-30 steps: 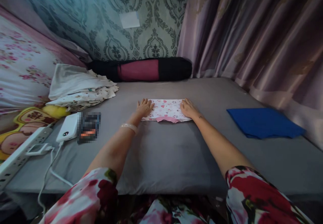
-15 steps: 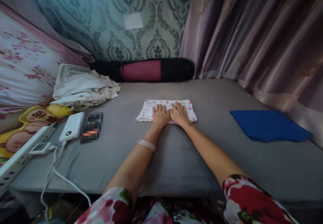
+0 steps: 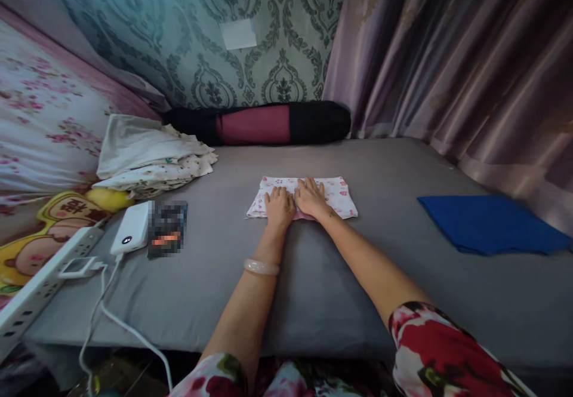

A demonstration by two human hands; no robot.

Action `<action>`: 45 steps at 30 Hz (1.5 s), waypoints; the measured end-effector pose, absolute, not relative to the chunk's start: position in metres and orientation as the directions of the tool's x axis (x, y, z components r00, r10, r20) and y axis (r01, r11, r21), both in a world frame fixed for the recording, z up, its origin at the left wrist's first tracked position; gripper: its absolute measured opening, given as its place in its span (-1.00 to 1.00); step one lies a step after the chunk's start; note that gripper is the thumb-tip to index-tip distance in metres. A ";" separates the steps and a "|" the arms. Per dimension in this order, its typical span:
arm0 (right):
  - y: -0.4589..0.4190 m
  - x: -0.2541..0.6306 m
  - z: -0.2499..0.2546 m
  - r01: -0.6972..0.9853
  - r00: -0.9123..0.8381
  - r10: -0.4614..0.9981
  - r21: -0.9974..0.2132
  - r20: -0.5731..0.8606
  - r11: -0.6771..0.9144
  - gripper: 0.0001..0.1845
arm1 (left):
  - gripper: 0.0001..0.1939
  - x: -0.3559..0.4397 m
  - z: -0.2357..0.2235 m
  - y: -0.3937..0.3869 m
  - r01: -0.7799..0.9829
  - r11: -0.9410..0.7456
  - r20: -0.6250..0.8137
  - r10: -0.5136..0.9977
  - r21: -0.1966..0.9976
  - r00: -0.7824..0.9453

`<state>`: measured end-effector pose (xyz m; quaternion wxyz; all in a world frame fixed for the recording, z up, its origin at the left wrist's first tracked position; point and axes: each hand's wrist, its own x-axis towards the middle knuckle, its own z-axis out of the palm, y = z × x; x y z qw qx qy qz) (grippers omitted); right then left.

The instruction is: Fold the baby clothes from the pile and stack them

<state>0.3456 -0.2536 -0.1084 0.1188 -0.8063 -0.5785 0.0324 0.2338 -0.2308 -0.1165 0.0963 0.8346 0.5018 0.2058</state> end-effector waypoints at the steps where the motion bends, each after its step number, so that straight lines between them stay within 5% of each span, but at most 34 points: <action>1: -0.250 0.341 -0.110 0.928 0.323 0.941 -0.228 0.101 -0.294 -0.44 | -0.63 0.230 -0.116 -0.229 0.807 -0.460 0.249 0.886 0.371 0.391; 13: -0.238 0.335 -0.126 0.927 0.331 0.943 -0.202 0.043 -0.316 -0.38 | -0.70 0.212 -0.120 -0.214 0.821 -0.323 0.226 0.944 0.470 0.242; 45: -0.209 0.295 -0.112 0.900 0.353 0.935 -0.280 0.021 -0.334 -0.38 | -0.50 0.184 -0.104 -0.187 0.658 -0.041 0.104 0.993 0.752 -0.057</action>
